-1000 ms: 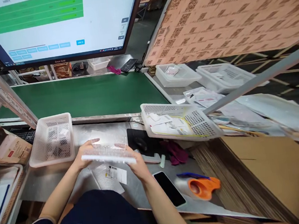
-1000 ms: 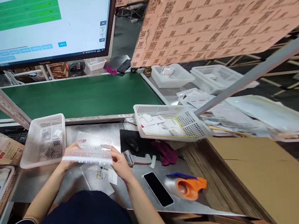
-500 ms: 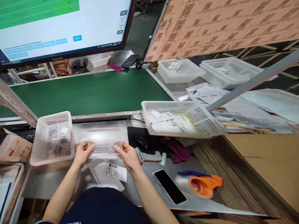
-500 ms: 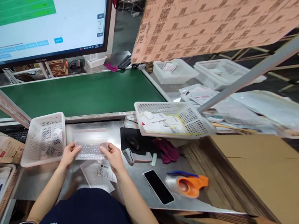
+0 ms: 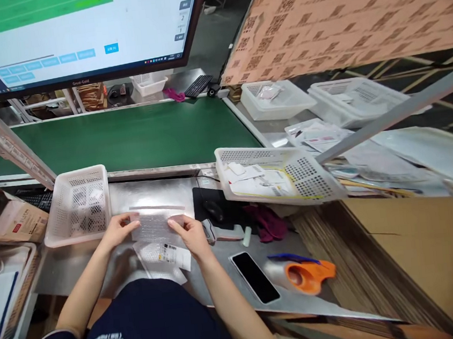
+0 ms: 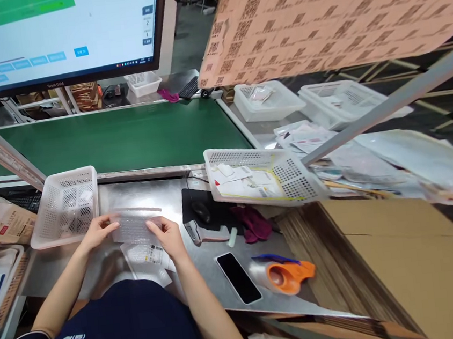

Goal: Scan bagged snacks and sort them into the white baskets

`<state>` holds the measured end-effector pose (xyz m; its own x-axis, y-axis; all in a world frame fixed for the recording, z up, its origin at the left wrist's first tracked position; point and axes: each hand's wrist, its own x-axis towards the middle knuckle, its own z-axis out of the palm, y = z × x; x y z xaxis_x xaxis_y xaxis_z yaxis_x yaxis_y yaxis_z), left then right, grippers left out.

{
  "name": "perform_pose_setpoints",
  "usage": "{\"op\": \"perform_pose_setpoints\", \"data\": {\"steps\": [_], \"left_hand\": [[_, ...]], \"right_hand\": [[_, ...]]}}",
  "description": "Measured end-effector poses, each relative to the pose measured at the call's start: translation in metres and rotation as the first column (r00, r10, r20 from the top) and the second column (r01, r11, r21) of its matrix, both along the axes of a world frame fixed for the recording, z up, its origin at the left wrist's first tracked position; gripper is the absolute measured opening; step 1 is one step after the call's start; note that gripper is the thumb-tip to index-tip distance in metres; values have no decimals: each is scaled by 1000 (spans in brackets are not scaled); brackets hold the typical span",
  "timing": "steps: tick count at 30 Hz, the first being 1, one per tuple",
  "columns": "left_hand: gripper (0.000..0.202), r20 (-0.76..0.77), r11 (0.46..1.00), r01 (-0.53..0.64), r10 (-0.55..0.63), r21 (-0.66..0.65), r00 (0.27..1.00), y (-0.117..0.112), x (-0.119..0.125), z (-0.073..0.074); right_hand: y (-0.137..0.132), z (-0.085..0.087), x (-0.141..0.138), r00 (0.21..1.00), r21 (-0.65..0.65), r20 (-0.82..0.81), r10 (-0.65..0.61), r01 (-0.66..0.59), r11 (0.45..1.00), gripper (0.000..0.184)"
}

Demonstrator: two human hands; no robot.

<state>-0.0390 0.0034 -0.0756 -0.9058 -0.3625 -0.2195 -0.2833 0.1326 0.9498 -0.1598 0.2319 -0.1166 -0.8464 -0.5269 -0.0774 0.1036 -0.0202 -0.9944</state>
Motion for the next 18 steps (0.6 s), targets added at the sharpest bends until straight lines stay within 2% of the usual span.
{"op": "perform_pose_setpoints", "data": {"steps": [3,6,8,11,13,15,18], "left_hand": [[62,82,992,4,-15,124,997,-3,5,2],[47,-35,996,-64,67,67,997,4,7,1],[36,-145,993,-116,112,-20,983,13,9,-1],[29,-282,975,-177,135,-132,950,30,14,-8],[30,-371,950,-245,160,-195,915,40,19,-15],[34,-434,921,-333,221,-202,873,47,24,-22],[36,-434,891,-448,376,-72,818,51,26,-30]], "right_hand": [[4,3,1,996,2,-33,80,-80,997,41],[6,4,4,997,24,38,72,-73,997,41],[5,3,8,978,8,208,28,-30,1000,48],[0,2,14,893,-49,446,-59,90,995,56],[-5,1,18,868,-73,483,-115,170,983,54],[-9,0,22,874,-112,467,-136,211,971,51],[-13,0,27,887,-166,432,-161,254,953,52]]}}
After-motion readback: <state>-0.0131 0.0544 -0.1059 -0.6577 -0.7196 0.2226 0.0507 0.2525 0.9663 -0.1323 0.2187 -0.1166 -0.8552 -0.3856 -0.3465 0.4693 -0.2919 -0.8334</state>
